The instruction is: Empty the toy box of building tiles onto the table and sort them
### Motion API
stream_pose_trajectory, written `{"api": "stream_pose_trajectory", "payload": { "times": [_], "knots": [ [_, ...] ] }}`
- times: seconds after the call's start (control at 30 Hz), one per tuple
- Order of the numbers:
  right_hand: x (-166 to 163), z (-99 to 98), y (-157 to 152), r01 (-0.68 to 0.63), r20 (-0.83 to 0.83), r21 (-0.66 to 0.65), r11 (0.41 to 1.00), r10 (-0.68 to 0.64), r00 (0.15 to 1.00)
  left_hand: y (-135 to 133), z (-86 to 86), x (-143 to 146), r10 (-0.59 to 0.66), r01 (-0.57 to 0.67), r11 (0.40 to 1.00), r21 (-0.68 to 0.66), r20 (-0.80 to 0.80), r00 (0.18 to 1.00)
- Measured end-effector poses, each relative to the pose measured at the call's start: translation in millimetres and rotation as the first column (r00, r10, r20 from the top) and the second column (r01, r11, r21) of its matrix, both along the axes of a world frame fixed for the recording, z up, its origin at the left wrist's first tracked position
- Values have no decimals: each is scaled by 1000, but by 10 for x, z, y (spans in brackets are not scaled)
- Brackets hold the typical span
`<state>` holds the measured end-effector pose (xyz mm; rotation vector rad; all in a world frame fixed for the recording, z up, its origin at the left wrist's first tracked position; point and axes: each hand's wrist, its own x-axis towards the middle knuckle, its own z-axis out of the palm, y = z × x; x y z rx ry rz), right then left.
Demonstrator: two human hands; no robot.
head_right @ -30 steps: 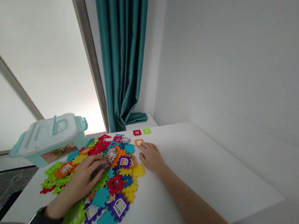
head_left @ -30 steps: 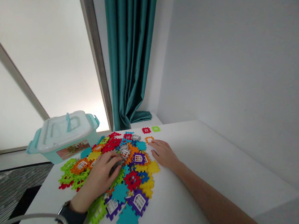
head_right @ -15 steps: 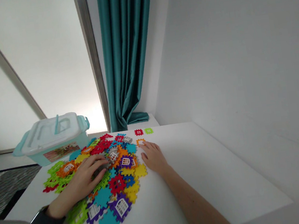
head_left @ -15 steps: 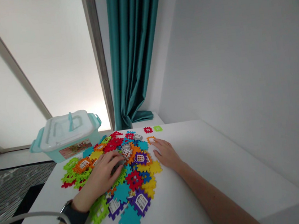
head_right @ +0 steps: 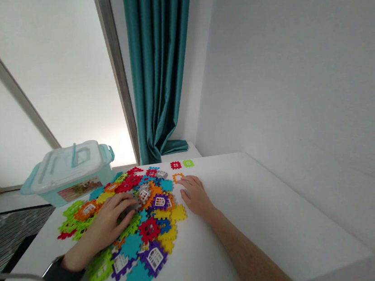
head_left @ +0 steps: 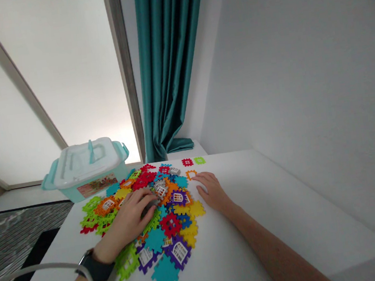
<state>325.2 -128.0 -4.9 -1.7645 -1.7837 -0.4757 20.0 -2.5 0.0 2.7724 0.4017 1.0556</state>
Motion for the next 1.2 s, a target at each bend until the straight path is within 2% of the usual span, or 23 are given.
{"api": "stream_pose_trajectory", "payload": {
  "times": [0.27, 0.37, 0.5, 0.73, 0.97, 1.2],
  "knots": [
    [-269, -4, -50, -95, -15, -25, 995, 95, 995, 15, -3, -21, 20, -20, 1000, -17, -8, 1000],
    [-163, 67, 44, -103, 19, -24, 994, 104, 994, 11, 8, -24, 18, -18, 1000, -17, -5, 1000],
    [38, 163, 176, -176, 57, -127, 976, 184, 981, -1, 20, -25, 18, -18, 1000, -17, -7, 1000],
    [129, 181, 309, -181, 88, -263, 948, 211, 974, 19, -6, -24, 30, -30, 999, -13, -17, 999],
    [97, 171, 370, -177, 50, -276, 945, 198, 979, 21, -1, -24, 21, -21, 1000, -20, -18, 1000],
    [68, 147, 395, -176, 41, -227, 958, 190, 981, 21, 11, -22, 21, -22, 999, -23, -21, 1000]
  ]
}}
